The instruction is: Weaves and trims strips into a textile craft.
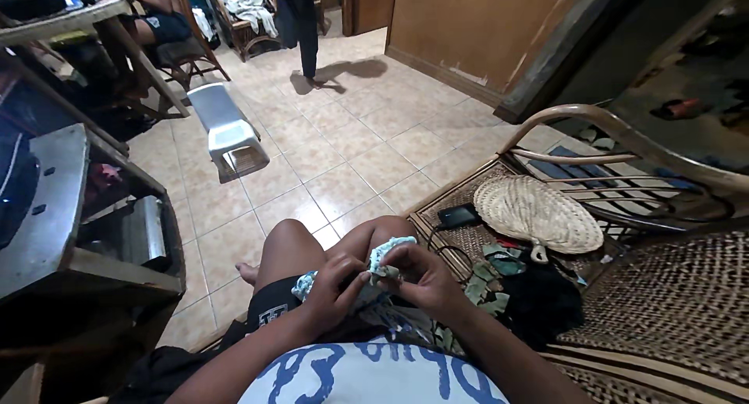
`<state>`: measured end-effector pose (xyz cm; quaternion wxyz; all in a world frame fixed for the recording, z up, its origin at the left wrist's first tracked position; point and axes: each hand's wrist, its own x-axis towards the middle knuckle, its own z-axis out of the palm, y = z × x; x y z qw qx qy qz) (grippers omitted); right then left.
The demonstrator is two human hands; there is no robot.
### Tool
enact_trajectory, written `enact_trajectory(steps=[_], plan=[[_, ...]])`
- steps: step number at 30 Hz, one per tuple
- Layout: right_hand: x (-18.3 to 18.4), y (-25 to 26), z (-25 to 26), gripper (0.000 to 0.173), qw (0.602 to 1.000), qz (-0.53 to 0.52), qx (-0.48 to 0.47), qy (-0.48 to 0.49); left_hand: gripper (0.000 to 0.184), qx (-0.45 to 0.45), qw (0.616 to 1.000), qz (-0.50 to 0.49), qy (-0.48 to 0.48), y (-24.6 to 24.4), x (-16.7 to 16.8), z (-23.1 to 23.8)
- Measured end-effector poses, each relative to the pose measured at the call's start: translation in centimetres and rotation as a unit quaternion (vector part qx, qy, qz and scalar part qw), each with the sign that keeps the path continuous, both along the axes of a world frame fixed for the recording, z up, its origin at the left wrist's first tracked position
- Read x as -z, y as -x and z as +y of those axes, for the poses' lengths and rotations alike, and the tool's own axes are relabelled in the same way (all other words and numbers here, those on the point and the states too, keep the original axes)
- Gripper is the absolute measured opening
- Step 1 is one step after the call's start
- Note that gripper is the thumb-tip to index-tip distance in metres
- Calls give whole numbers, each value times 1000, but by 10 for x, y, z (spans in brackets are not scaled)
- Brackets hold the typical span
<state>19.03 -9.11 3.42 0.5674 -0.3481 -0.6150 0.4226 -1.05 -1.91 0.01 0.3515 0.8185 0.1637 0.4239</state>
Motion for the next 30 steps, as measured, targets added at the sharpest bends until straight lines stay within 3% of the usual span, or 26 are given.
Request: enact_trajectory(steps=[4,7,10,13,18,22,25,30], plan=[[4,-9,1,14,996,-70,-15,-54,23,-28,1000,-9,-4,2,1,-1],[6,-8,2,12,998,-44,13,-40,26,-36,999,3,30,2,0,-1],[5,-1,8,12,996,28,80,10,28,3,989,26,145,3,-6,2],[7,5,19,15,989,64,120,59,24,48,956,34,289,2,-10,4],[4,12,27,19,978,76,145,130,22,35,904,18,426,2,-14,2],[5,10,27,26,978,66,137,144,23,27,876,-6,482,1,-14,2],[5,11,23,43,985,4,109,136,26,16,851,-25,524,0,-17,2],[19,21,23,38,986,2,160,54,22,6,882,-17,472,-3,-17,0]])
